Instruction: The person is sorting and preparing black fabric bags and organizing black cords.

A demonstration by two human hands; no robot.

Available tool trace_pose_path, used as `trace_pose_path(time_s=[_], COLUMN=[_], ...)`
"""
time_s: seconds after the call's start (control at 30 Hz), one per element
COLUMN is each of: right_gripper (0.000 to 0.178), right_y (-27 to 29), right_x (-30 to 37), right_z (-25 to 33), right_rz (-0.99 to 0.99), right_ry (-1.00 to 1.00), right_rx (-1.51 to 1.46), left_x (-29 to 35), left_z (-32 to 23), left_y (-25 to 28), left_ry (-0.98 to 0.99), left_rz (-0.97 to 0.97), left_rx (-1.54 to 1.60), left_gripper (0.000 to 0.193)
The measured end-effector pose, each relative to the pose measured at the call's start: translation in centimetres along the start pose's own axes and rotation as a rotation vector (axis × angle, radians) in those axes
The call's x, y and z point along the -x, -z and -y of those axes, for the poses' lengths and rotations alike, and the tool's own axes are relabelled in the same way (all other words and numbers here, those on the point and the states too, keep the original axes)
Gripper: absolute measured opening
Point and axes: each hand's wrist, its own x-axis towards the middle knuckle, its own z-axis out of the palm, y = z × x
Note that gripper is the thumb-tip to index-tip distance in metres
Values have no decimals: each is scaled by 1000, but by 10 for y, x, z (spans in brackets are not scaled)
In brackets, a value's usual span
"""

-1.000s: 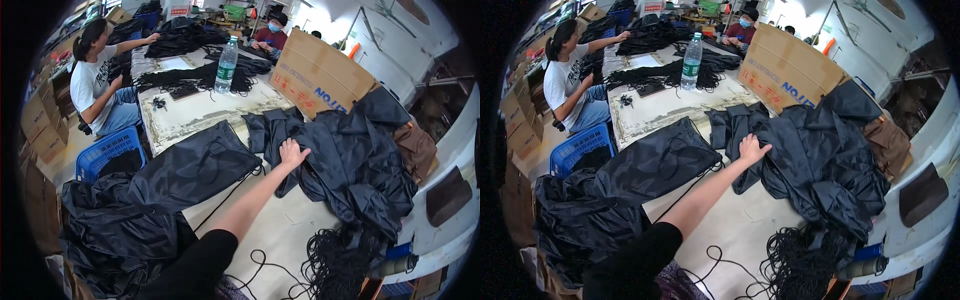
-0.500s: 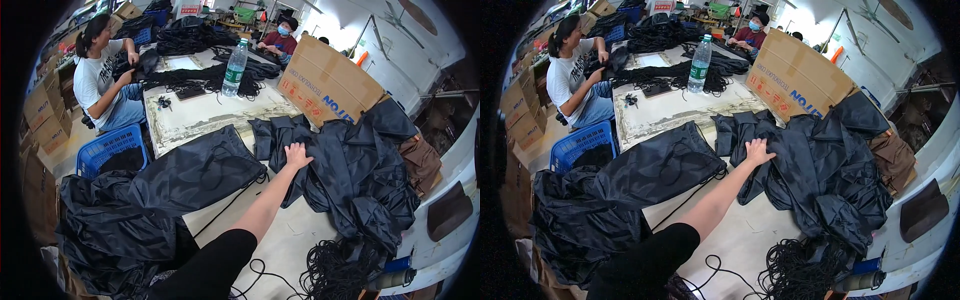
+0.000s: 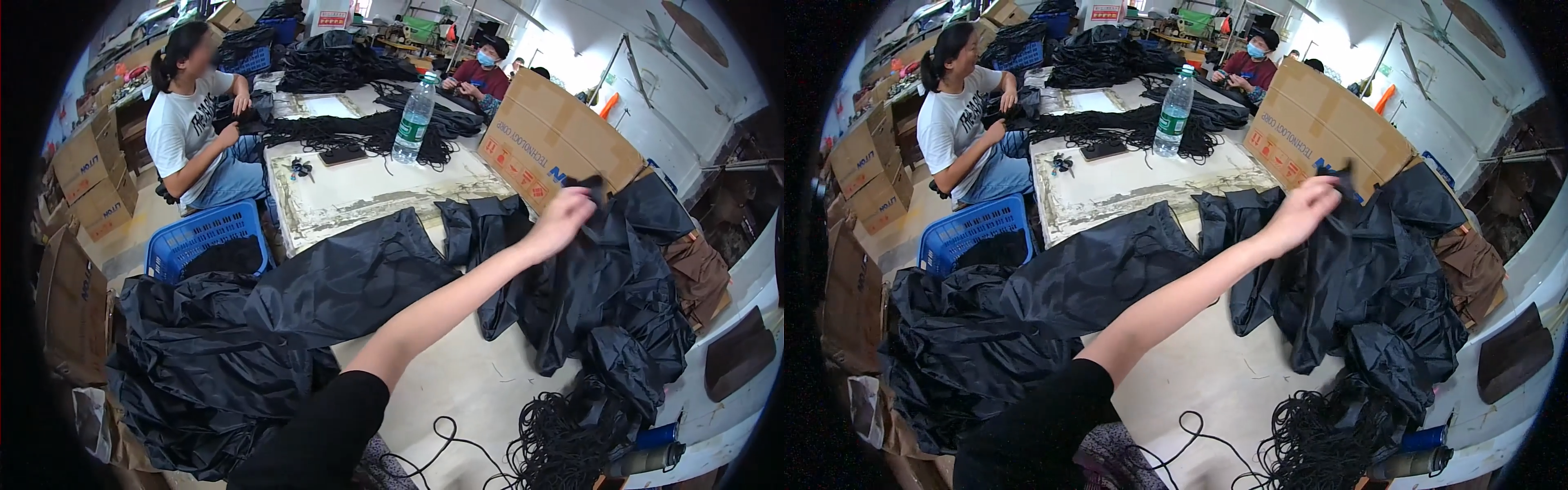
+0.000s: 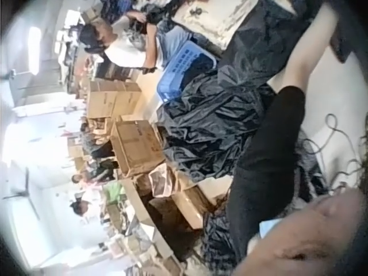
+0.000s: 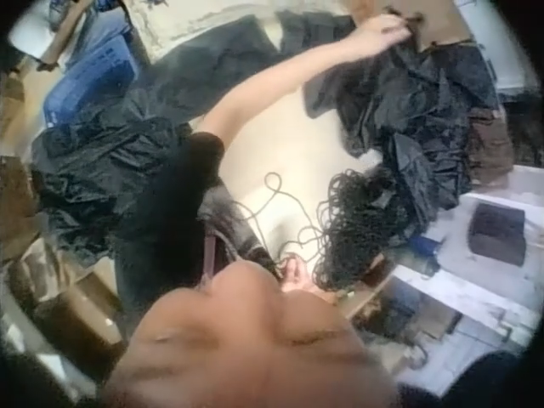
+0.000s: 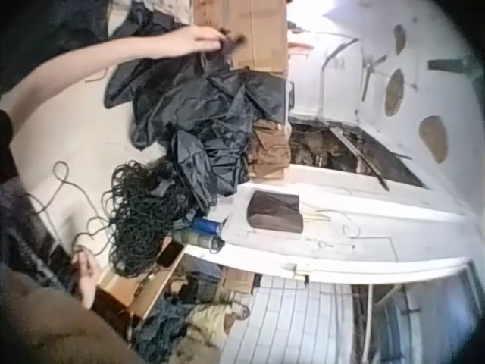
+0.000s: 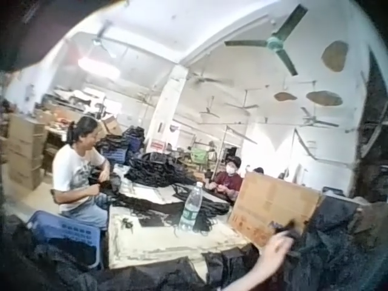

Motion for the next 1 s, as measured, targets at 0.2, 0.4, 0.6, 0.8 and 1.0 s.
trace_pose_path(time_s=[0.2, 0.4, 0.6, 0.8, 1.0], right_gripper=[18, 17, 18, 17, 16], right_y=[2, -12, -38, -59, -54], right_x=[19, 32, 2, -26, -39], right_z=[-7, 17, -30, -84, -90], right_rz=[-71, -836, -188, -94, -164], right_ry=[42, 307, 422, 318, 412], right_rx=[-70, 28, 210, 258, 274], left_x=[113, 309, 352, 370, 379], left_z=[-153, -125, -126, -143, -141], left_y=[-13, 15, 48, 47, 43], left_ry=[-422, -230, -24, 430, 213], left_rz=[881, 1136, 1277, 831, 777], left_rx=[254, 15, 3, -76, -504], left_gripper=[12, 19, 15, 23, 19])
